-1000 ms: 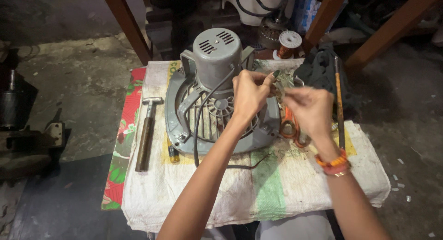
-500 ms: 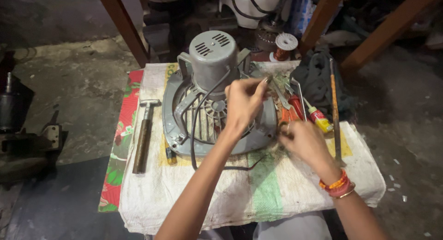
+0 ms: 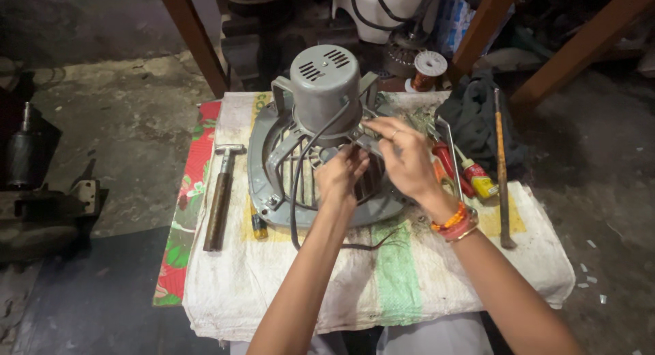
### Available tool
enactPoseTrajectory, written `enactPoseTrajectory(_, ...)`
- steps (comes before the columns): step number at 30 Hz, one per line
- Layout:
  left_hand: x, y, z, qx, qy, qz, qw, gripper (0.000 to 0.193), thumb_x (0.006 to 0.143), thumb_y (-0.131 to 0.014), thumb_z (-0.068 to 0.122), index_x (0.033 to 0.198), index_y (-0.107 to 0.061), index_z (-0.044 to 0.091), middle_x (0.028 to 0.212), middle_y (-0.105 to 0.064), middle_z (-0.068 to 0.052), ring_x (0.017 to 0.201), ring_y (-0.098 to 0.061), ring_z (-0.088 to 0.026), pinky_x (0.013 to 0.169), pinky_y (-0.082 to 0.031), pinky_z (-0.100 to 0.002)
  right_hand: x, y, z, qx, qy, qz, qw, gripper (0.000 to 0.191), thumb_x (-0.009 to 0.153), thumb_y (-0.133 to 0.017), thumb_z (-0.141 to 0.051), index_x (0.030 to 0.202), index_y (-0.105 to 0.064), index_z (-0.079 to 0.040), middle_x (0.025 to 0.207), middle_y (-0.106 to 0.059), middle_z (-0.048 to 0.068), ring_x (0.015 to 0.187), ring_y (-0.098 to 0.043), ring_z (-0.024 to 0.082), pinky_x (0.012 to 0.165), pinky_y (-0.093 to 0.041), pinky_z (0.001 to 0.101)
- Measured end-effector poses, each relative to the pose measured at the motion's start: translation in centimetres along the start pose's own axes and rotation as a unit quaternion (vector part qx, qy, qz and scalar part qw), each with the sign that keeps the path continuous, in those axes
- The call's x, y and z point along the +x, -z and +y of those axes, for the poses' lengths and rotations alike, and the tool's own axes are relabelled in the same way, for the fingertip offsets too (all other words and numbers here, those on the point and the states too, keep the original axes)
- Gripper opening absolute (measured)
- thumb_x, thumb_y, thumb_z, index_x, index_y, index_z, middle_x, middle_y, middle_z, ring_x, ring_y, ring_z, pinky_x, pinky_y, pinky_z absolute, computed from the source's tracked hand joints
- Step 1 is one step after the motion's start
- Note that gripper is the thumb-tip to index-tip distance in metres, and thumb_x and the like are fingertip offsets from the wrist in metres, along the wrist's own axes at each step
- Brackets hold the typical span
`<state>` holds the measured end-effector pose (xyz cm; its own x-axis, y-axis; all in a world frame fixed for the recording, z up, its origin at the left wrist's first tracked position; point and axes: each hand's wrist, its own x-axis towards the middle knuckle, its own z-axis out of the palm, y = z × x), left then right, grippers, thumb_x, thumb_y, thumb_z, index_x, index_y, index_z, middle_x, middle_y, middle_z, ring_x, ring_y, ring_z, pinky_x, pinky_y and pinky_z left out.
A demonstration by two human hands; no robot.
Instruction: The person uses a spanner to tighten bolts on the motor housing of an exhaust fan mounted on its metal frame, working bolt by bolt around the housing. They steady the fan cage with one hand while turning the wrench with the other, occasionally repositioning the fan on the cloth-covered bench.
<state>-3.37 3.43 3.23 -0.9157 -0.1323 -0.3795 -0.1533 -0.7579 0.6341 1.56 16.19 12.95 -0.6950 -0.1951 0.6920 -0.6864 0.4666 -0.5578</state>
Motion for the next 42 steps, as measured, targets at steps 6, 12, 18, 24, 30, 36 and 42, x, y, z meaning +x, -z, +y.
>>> enactPoseTrajectory(6,0.2,-1.4,-0.5,-0.041,0.021,0.031,0.998,0.020,0.092,-0.070,0.010,0.101,-0.068,-0.008,0.090,-0.071,-0.014,0.077,-0.072,-0.023,0.068,-0.063,-0.031,-0.9,-1.6,1.1,0.015,-0.020,0.021,0.999,0.039,0.091,-0.048,0.005,0.124,-0.070,0.003,0.118,-0.072,0.021,0.106,-0.073,0.031,0.092,-0.056,0.0360)
enactPoseTrajectory(12,-0.7,-1.9,-0.5,-0.057,0.008,0.046,0.997,0.023,0.092,-0.070,0.011,0.103,-0.070,-0.010,0.094,-0.073,-0.014,0.078,-0.072,-0.021,0.068,-0.063,-0.030,-1.1,-2.5,1.8,-0.002,-0.010,0.057,0.998,0.039,0.090,-0.046,0.003,0.121,-0.071,0.001,0.111,-0.073,0.021,0.096,-0.074,0.033,0.086,-0.058,0.0360)
enactPoseTrajectory(18,-2.3,-1.6,0.3,-0.071,-0.037,-0.011,0.997,0.027,0.092,-0.065,0.015,0.099,-0.067,-0.011,0.092,-0.073,-0.017,0.079,-0.075,-0.024,0.070,-0.065,-0.032,-1.2,-3.0,2.0,-0.018,0.033,0.083,0.996,0.039,0.092,-0.046,0.005,0.122,-0.071,0.002,0.115,-0.073,0.022,0.101,-0.074,0.034,0.089,-0.057,0.0369)
enactPoseTrajectory(24,-3.6,-1.3,2.0,-0.030,-0.077,-0.070,0.994,0.031,0.097,-0.068,0.023,0.086,-0.059,-0.005,0.074,-0.064,-0.008,0.068,-0.069,-0.020,0.071,-0.064,-0.034,-1.4,-3.4,2.3,0.009,-0.033,0.077,0.996,0.041,0.090,-0.043,0.006,0.120,-0.071,0.003,0.105,-0.074,0.020,0.079,-0.070,0.028,0.071,-0.053,0.0336)
enactPoseTrajectory(30,-3.1,-1.8,1.8,0.032,-0.159,-0.091,0.983,0.030,0.094,-0.075,0.018,0.085,-0.071,-0.010,0.070,-0.060,-0.001,0.058,-0.049,-0.007,0.053,-0.041,-0.022,-1.5,-3.8,3.4,0.073,-0.200,0.077,0.974,0.038,0.094,-0.049,0.002,0.119,-0.076,0.000,0.093,-0.078,0.009,0.063,-0.052,0.011,0.055,-0.040,0.0289)
enactPoseTrajectory(36,-2.7,-1.3,2.1,0.074,-0.164,-0.085,0.980,0.032,0.094,-0.073,0.019,0.086,-0.073,-0.012,0.074,-0.067,-0.006,0.061,-0.060,-0.011,0.058,-0.052,-0.024,-0.2,-4.9,5.2,0.194,-0.192,0.098,0.957,0.023,0.095,-0.070,-0.009,0.110,-0.074,0.007,0.095,-0.078,0.005,0.081,-0.070,0.005,0.071,-0.057,0.0216)
enactPoseTrajectory(42,-3.0,-1.3,3.0,0.124,-0.153,-0.072,0.978,0.034,0.093,-0.071,0.021,0.086,-0.074,-0.012,0.075,-0.073,-0.014,0.065,-0.071,-0.018,0.062,-0.063,-0.031,0.1,-5.0,4.5,0.144,-0.252,0.125,0.949,0.016,0.093,-0.071,-0.008,0.097,-0.078,0.007,0.079,-0.075,0.002,0.067,-0.062,0.003,0.059,-0.050,0.0224)
